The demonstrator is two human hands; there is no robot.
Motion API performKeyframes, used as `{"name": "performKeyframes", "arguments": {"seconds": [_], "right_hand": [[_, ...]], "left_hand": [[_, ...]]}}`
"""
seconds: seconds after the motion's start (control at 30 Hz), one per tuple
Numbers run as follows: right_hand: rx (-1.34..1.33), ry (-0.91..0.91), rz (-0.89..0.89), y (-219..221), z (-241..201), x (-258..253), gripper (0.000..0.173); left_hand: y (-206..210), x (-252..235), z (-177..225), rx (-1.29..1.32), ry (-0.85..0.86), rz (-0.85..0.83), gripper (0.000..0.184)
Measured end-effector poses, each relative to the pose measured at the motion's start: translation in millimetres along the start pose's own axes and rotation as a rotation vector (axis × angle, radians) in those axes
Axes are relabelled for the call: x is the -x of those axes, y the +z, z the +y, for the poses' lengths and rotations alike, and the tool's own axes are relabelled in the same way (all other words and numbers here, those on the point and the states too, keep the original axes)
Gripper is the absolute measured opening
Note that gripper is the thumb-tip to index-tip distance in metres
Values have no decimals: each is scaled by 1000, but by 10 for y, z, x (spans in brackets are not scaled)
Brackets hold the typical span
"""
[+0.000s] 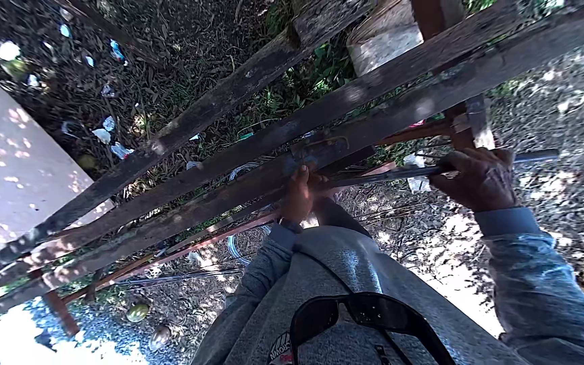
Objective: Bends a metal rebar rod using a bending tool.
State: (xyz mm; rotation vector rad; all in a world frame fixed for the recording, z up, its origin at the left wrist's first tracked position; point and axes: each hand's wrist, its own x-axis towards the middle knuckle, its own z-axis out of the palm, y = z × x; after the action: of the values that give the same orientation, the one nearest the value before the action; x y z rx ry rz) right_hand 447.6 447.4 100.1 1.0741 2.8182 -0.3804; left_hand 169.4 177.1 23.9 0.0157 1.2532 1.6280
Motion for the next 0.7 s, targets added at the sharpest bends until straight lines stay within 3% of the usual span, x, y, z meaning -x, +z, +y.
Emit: {"name": "performKeyframes", "arguments": {"seconds": [0.2,0.43,0.57,0.7], "right_hand": [[-11,-57,39,-140,113,-95,36],[-109,-139,69,-271,161,-294,45],[-281,-149,-73,-345,110,-400,49],[-446,-106,-228,-349,49,-488,49]], "left_hand": [[171,197,213,-14,-21,53,42],[132,238,518,-119,101,111,42],[63,299,807,-141,245,86,42],[53,412,982,-346,342,217,41]]}}
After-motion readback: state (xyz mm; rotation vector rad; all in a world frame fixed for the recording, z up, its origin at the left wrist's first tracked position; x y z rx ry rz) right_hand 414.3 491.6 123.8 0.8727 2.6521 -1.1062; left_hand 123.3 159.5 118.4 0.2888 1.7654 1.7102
